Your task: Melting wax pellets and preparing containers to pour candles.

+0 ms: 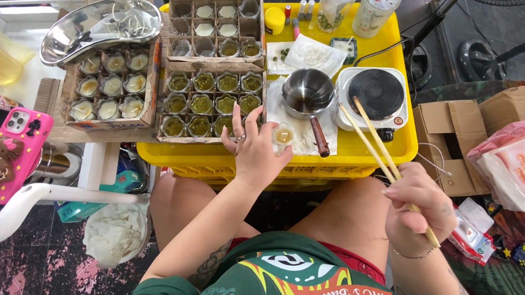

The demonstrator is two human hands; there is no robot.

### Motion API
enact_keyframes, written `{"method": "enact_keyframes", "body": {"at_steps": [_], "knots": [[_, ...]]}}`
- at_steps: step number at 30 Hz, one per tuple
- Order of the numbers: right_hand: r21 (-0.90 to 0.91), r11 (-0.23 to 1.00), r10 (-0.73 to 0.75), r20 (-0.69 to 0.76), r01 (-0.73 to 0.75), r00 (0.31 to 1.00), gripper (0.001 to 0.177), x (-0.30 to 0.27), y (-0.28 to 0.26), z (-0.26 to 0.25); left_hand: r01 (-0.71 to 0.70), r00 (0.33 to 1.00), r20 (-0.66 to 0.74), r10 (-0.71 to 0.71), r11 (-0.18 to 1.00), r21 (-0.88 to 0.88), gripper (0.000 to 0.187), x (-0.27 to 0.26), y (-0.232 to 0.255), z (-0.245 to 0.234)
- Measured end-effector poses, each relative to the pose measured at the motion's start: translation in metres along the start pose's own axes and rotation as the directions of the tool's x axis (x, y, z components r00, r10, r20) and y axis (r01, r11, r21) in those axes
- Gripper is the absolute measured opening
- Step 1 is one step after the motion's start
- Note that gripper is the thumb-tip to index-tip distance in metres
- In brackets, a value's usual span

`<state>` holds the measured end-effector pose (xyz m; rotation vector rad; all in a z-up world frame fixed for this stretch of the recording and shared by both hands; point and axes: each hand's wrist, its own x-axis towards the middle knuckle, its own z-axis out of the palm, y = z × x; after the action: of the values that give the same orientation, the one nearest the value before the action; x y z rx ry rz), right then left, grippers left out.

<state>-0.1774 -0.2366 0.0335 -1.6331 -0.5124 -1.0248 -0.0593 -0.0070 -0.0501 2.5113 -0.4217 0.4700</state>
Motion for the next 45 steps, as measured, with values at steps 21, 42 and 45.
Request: {"method": "enact_keyframes", "body": {"at_steps": [21, 42, 45], "knots": [[-0.030, 0.939, 0.340, 0.226, -0.343, 0.913, 0.074, 0.023, -0.003, 0.015, -0.055, 0.997, -0.053, 0.057, 0.998, 0.024, 0.051, -0.007, -0.008, 0.016], [-0.293, 0.899, 0.421, 0.381, -0.324, 0.823, 0.015, 0.059, 0.036, 0.076, -0.095, 0.979, -0.180, 0.092, 0.995, -0.010, 0.052, -0.014, -0.017, 0.026], [-0.325, 0.934, 0.291, 0.458, -0.146, 0.840, 0.014, 0.055, 0.037, 0.074, -0.105, 0.974, -0.200, 0.104, 0.994, 0.007, 0.053, -0.015, -0.019, 0.032]]}}
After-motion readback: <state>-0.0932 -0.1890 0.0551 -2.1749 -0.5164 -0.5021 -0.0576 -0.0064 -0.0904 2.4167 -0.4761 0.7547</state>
